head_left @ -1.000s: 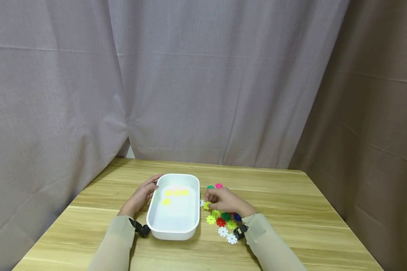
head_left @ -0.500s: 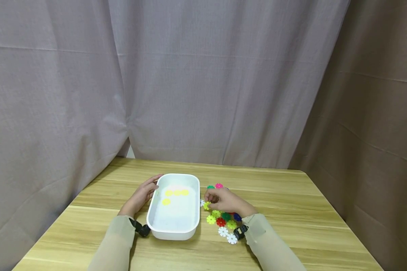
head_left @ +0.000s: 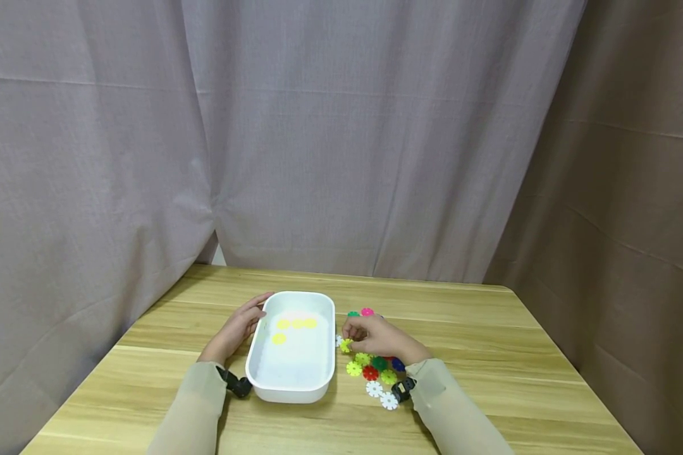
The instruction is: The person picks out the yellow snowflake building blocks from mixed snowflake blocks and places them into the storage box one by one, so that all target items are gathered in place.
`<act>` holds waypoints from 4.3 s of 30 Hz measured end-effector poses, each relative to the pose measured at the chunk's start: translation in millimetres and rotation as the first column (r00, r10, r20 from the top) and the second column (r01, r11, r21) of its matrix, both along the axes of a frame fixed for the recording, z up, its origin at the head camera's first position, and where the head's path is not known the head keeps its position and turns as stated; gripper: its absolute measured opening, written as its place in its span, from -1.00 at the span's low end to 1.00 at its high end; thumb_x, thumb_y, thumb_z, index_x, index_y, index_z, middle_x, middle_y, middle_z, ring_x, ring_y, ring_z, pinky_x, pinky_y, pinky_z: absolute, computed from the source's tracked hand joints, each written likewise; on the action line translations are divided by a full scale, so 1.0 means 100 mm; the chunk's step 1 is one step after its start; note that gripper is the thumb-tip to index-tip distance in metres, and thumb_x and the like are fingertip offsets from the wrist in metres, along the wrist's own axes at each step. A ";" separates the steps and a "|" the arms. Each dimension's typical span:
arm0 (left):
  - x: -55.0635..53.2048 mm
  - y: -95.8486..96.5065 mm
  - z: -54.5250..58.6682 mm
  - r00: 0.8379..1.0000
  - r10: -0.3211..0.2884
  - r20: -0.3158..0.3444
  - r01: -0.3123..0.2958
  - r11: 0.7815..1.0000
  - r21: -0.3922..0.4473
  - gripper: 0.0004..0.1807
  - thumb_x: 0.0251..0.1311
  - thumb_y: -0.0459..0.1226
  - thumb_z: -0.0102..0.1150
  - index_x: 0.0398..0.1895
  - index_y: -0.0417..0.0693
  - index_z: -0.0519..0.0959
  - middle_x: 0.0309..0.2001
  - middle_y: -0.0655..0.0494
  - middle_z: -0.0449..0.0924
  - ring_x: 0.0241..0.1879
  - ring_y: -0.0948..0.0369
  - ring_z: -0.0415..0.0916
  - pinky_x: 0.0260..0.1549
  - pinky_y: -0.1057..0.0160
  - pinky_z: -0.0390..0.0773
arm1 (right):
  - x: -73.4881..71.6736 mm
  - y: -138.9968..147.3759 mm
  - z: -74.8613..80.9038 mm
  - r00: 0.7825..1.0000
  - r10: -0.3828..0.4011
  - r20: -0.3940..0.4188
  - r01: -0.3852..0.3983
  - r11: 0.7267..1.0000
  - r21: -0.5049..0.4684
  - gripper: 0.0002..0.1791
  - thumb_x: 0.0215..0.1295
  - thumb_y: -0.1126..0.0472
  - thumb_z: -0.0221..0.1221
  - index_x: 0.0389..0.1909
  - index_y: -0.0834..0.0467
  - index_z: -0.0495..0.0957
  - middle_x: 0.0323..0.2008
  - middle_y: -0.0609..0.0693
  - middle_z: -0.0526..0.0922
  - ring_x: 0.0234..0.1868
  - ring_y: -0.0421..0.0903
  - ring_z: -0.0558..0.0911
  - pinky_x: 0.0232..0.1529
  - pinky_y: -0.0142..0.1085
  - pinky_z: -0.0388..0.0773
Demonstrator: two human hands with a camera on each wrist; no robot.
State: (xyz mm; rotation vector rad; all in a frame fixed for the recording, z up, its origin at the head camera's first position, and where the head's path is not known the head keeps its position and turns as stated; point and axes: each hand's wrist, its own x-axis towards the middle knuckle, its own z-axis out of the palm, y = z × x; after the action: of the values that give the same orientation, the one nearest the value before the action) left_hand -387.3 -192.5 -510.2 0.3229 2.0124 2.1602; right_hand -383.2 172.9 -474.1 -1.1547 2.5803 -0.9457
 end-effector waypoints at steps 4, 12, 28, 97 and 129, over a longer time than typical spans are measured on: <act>0.00 0.00 0.00 1.000 -0.002 -0.003 0.002 1.000 -0.003 -0.37 0.41 -0.33 -0.11 0.55 -0.02 0.21 0.49 -0.16 0.22 0.38 -0.05 0.30 0.11 0.32 0.53 | -0.01 0.00 0.00 1.000 0.009 0.000 -0.009 1.000 -0.001 -0.82 0.26 0.32 0.30 -0.22 -0.01 0.55 -0.36 -0.23 0.63 -0.30 -0.24 0.63 -0.21 -0.33 0.65; 0.02 0.00 0.01 1.000 -0.012 -0.016 0.012 1.000 0.017 -0.37 0.40 -0.35 -0.13 0.55 -0.06 0.21 0.47 -0.20 0.22 0.37 -0.05 0.31 0.10 0.32 0.54 | 0.01 0.00 0.04 1.000 0.020 0.001 -0.020 0.999 -0.033 -0.85 0.26 0.33 0.29 -0.22 0.07 0.56 -0.37 -0.18 0.63 -0.31 -0.21 0.62 -0.24 -0.32 0.64; 0.04 0.01 0.03 1.000 0.001 -0.004 -0.001 1.000 0.010 -0.40 0.41 -0.34 -0.12 0.53 0.00 0.25 0.45 -0.12 0.28 0.34 -0.01 0.35 0.12 0.28 0.55 | 0.07 -0.07 0.25 1.000 0.002 -0.012 -0.004 0.987 -0.162 -0.85 0.25 0.30 0.31 -0.18 0.10 0.61 -0.30 -0.13 0.67 -0.24 -0.16 0.63 -0.19 -0.28 0.64; 0.04 0.01 0.04 1.000 -0.006 -0.024 0.006 1.000 -0.002 -0.40 0.42 -0.33 -0.12 0.53 -0.03 0.25 0.44 -0.17 0.29 0.26 0.06 0.43 0.07 0.30 0.58 | 0.07 -0.64 0.48 0.996 0.087 -0.037 -0.093 0.965 -0.243 -0.87 0.32 0.25 0.30 -0.16 0.07 0.60 -0.31 -0.15 0.68 -0.23 -0.18 0.64 -0.10 -0.25 0.65; 0.02 0.02 0.03 1.000 -0.012 -0.024 0.011 1.000 -0.015 -0.39 0.43 -0.33 -0.14 0.54 -0.04 0.22 0.45 -0.19 0.25 0.26 0.11 0.43 0.07 0.33 0.56 | -0.02 -1.11 0.41 0.995 0.090 0.048 -0.077 0.971 -0.228 -0.83 0.31 0.26 0.30 -0.12 0.20 0.63 -0.33 -0.13 0.70 -0.25 -0.24 0.64 -0.11 -0.34 0.62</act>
State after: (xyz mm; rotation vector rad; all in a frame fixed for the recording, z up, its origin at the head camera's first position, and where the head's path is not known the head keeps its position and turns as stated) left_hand -385.3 -190.0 -507.2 0.3598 2.0330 2.1442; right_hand -385.0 61.6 -433.0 -1.2592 2.4061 -1.2589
